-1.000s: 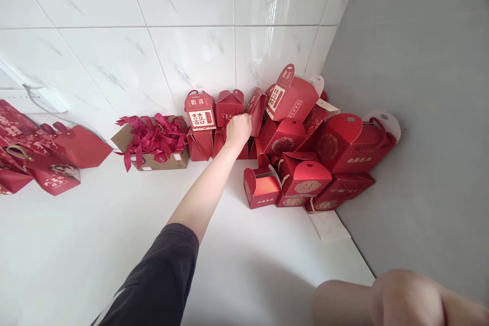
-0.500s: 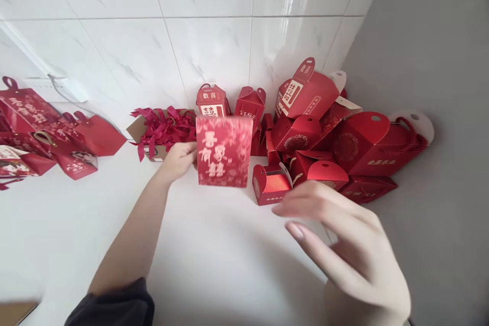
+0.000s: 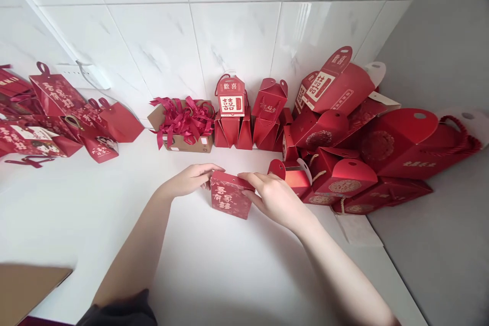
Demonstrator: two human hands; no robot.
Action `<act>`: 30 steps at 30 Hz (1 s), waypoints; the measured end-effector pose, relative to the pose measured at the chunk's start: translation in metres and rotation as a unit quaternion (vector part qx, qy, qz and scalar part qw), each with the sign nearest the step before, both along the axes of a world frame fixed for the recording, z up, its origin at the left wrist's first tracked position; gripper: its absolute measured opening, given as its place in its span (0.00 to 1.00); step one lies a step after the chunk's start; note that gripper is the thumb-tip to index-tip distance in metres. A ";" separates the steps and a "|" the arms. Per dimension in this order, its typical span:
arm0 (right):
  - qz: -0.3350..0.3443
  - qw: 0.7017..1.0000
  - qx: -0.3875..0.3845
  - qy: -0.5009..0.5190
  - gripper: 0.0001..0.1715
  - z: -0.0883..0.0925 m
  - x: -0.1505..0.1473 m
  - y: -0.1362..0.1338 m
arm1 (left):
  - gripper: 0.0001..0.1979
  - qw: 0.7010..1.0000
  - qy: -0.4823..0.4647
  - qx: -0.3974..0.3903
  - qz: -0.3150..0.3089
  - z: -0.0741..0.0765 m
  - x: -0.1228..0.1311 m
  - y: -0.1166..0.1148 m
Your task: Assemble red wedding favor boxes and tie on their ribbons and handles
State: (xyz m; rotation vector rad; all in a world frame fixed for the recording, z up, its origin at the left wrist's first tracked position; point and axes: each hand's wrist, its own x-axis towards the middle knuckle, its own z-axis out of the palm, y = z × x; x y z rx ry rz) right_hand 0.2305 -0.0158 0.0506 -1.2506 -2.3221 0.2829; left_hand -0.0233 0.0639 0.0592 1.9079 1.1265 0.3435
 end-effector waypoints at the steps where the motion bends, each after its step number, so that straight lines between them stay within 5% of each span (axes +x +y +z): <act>1: -0.002 1.000 0.001 0.010 0.20 0.000 0.000 0.000 | 0.20 1.000 0.006 -0.002 -0.017 0.007 0.002 0.000; 7: -0.035 0.995 0.088 0.030 0.14 -0.003 0.008 0.007 | 0.15 0.992 0.064 0.010 -0.104 0.028 0.023 -0.012; 13: -0.014 0.978 0.202 -0.041 0.11 -0.004 0.011 0.008 | 0.15 0.990 0.080 0.115 -0.008 0.019 0.044 -0.037; 16: 0.010 0.975 0.213 -0.061 0.13 -0.002 0.013 0.006 | 0.07 0.981 0.108 0.159 0.029 0.019 0.043 -0.041; 18: 0.019 0.976 0.204 -0.068 0.14 0.002 0.015 0.005 | 0.10 0.970 0.143 0.192 0.040 0.021 0.039 -0.040; 23: 0.024 0.976 0.201 -0.076 0.14 0.014 0.021 -0.003 | 0.14 0.924 0.172 0.337 0.053 0.028 0.032 -0.037; 30: 0.034 0.976 0.202 -0.070 0.15 0.023 0.022 -0.013 | 0.12 0.816 0.153 0.554 0.050 0.025 0.027 -0.035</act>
